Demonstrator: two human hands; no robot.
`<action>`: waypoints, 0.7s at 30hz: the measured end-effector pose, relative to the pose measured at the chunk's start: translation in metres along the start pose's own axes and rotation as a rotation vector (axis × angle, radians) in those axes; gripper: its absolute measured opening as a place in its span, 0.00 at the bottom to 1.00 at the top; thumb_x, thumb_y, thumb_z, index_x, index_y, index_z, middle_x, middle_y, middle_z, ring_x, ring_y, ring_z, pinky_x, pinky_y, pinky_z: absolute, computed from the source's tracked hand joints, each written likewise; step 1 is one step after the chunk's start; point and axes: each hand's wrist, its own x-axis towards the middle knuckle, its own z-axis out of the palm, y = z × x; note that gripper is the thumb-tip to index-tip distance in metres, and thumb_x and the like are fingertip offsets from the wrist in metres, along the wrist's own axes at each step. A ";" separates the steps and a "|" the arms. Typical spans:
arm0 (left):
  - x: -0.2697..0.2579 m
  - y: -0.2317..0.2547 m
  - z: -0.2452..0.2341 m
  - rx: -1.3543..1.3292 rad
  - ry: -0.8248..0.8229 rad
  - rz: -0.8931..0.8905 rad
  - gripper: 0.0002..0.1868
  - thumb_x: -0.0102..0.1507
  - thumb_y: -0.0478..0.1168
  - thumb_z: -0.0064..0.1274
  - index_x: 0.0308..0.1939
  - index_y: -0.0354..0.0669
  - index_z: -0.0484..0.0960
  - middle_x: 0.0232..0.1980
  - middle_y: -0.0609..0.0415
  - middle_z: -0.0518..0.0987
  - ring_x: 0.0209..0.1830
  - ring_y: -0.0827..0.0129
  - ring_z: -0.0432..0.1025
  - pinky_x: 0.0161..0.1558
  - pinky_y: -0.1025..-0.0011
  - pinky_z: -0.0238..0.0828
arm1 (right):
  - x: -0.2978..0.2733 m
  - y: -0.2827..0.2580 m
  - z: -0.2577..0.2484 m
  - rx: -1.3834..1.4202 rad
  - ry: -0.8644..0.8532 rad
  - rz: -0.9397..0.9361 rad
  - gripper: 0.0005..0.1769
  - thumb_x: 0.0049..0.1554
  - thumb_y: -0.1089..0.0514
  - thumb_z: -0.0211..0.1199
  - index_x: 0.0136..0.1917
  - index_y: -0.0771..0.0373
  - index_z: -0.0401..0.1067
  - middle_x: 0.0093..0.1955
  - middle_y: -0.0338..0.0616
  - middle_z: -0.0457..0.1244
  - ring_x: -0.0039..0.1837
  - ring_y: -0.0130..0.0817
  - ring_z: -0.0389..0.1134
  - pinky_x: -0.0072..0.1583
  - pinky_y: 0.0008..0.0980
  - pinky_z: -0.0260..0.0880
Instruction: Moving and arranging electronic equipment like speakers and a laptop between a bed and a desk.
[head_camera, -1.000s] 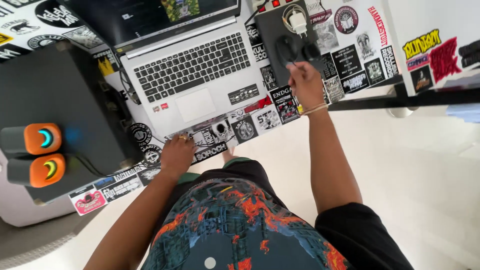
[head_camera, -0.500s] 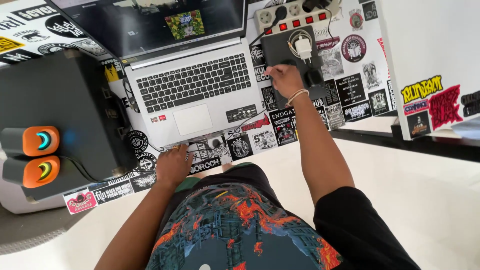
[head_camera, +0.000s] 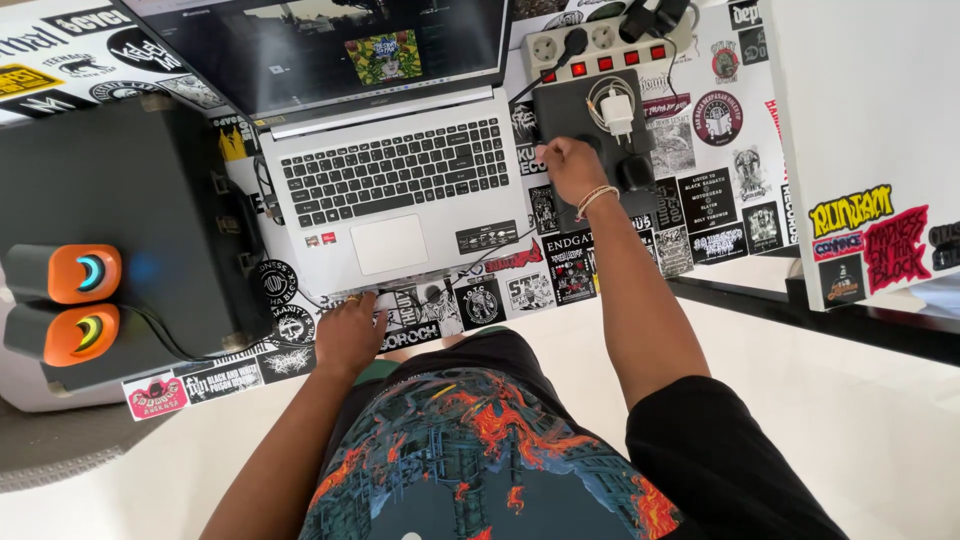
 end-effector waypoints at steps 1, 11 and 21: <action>0.001 -0.001 0.002 0.000 0.002 -0.004 0.18 0.67 0.53 0.48 0.50 0.43 0.77 0.41 0.44 0.83 0.40 0.50 0.80 0.45 0.55 0.77 | 0.001 -0.001 -0.001 0.000 -0.002 -0.004 0.17 0.65 0.49 0.60 0.44 0.65 0.77 0.30 0.46 0.63 0.33 0.32 0.64 0.40 0.35 0.65; 0.001 0.006 -0.010 0.018 -0.032 -0.006 0.19 0.66 0.53 0.49 0.53 0.43 0.77 0.45 0.45 0.83 0.41 0.51 0.80 0.45 0.56 0.77 | 0.007 -0.005 -0.010 0.091 -0.121 0.026 0.14 0.64 0.57 0.54 0.57 0.65 0.76 0.32 0.41 0.67 0.34 0.24 0.67 0.43 0.30 0.68; -0.015 -0.007 -0.029 -0.164 0.422 0.056 0.07 0.68 0.44 0.55 0.44 0.45 0.81 0.44 0.51 0.83 0.41 0.56 0.77 0.46 0.59 0.73 | 0.006 -0.017 -0.023 -0.028 -0.282 0.097 0.16 0.69 0.53 0.53 0.57 0.63 0.78 0.36 0.46 0.63 0.37 0.31 0.59 0.45 0.35 0.65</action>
